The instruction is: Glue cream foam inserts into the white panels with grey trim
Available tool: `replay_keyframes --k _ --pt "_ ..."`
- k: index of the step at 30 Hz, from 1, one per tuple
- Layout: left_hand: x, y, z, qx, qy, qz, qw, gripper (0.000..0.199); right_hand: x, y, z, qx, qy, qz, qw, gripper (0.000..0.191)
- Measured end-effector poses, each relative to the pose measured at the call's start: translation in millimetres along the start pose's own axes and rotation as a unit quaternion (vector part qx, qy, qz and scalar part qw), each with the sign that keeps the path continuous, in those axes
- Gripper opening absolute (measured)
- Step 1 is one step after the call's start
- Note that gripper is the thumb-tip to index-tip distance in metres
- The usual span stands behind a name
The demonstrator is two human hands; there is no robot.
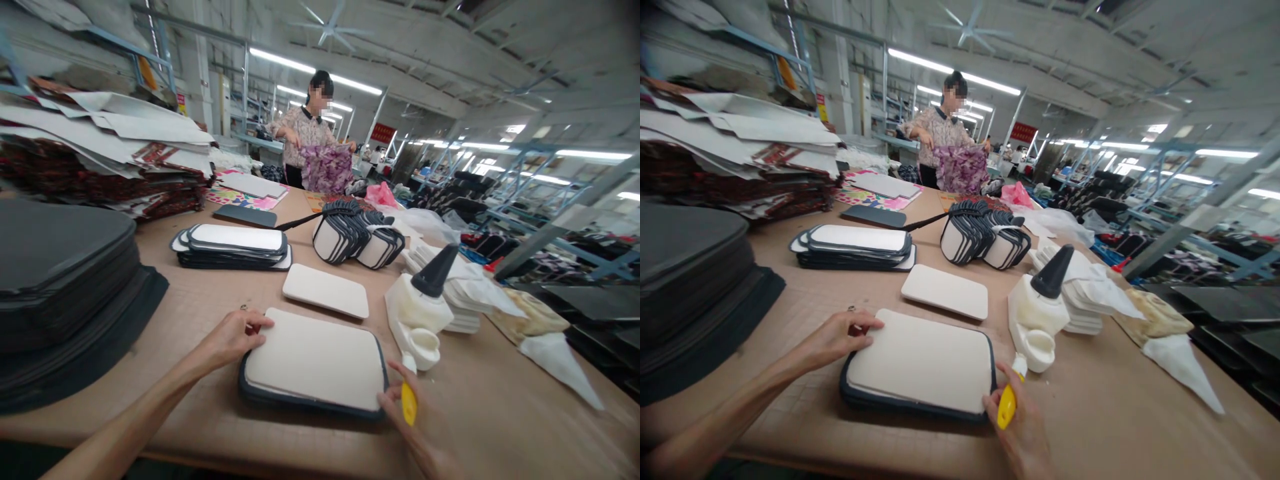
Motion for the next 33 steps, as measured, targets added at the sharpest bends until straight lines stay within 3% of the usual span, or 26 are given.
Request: replay_keyframes --k 6,12,17,20,22,24,26,28,30,33 --pt "-2 5 -1.1 0.004 -0.028 0.012 1.000 0.033 2 5 3 0.006 0.013 -0.045 0.999 0.042" --pt "-6 6 0.1 0.006 -0.041 0.020 0.999 0.031 -11 5 -6 0.013 0.047 -0.072 0.996 0.037" --pt "-4 8 0.9 -0.009 -0.064 0.044 0.997 0.030 -15 9 -5 0.054 0.103 -0.125 0.985 0.036" --pt "11 15 -2.8 0.018 -0.097 0.077 0.992 0.036 -8 9 -6 0.083 0.149 -0.147 0.974 0.038" --pt "30 23 -0.5 0.022 -0.153 0.141 0.978 0.046 -2 7 -11 0.101 0.185 -0.170 0.963 0.039" --pt "48 31 12.3 -0.036 -0.202 0.215 0.955 0.049 -2 5 -15 0.126 0.230 -0.215 0.941 0.037" --pt "58 36 26.8 -0.099 -0.225 0.244 0.938 0.039 -12 7 -15 0.163 0.259 -0.292 0.906 0.031" --pt "61 34 35.4 -0.095 -0.251 0.240 0.933 0.026 -30 13 -4 0.183 0.215 -0.353 0.892 0.025" --pt "61 30 41.8 -0.061 -0.285 0.250 0.923 0.022 -49 20 18 0.169 0.116 -0.365 0.908 0.027" --pt "57 28 53.5 -0.048 -0.291 0.295 0.909 0.041 -74 25 62 0.131 0.039 -0.348 0.927 0.033"
Point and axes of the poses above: each hand's wrist, its own y-axis away from the middle knuckle, its own z-axis out of the palm, x = y × z, the point moved 6 cm from there along -y, towards the middle knuckle, and after that the axes turned 12 degrees about x, right-handed, at the moved point
